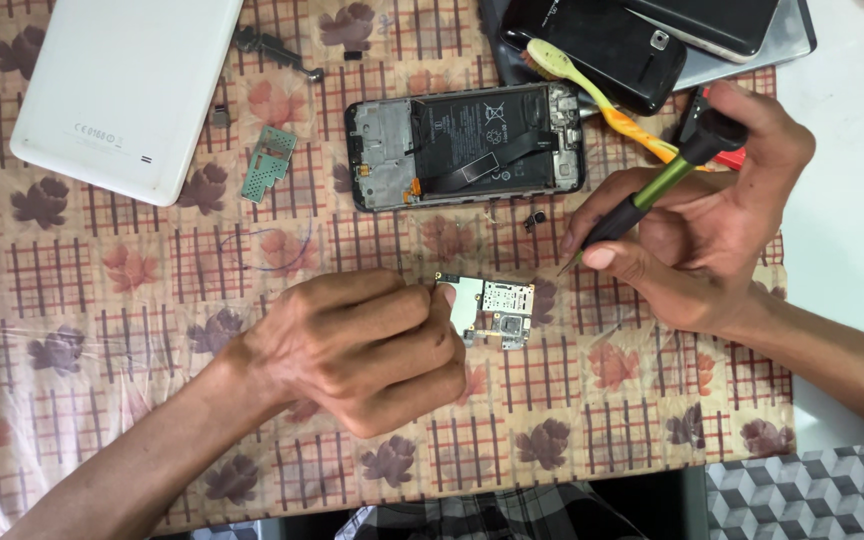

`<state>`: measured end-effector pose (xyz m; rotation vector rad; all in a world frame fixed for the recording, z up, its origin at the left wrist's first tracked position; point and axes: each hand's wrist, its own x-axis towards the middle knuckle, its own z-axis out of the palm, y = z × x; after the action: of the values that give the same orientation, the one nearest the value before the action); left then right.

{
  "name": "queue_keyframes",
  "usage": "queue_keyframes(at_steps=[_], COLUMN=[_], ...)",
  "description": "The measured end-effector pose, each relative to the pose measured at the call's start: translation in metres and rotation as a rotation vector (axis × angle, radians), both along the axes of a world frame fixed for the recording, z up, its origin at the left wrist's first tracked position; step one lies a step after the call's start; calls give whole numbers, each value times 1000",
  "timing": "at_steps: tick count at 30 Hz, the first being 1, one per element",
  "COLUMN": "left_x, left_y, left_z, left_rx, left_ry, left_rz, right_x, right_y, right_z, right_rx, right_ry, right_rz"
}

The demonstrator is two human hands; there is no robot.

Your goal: The person uses a screwdriver to remove screws from a disassembled smartphone, then places the back cover on the device and presses the edges to snap it into place. They then pick up another disassembled phone and begin removing screws from its internal components.

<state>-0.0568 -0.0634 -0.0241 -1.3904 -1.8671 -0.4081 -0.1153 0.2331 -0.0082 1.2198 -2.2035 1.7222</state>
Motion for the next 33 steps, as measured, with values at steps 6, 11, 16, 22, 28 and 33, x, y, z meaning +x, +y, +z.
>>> queue_keyframes(at_steps=[6, 11, 16, 22, 28, 33], left_x=[2, 1, -3, -4, -1, -2], left_y=[1, 1, 12, 12, 17, 17], left_z=[-2, -5, -12, -14, -7, -2], left_rx=[11, -20, -102, 42, -79, -105], left_ry=[13, -43, -512, -668, -682, -669], left_rz=[16, 18, 155, 157, 264, 264], right_x=[2, 6, 5, 5, 2, -3], right_y=[1, 2, -3, -4, -4, -6], right_z=[1, 1, 7, 18, 15, 7], right_rx=[19, 7, -76, 5, 14, 47], right_ry=[0, 14, 30, 104, 105, 146], right_rz=[17, 45, 105, 17, -11, 17])
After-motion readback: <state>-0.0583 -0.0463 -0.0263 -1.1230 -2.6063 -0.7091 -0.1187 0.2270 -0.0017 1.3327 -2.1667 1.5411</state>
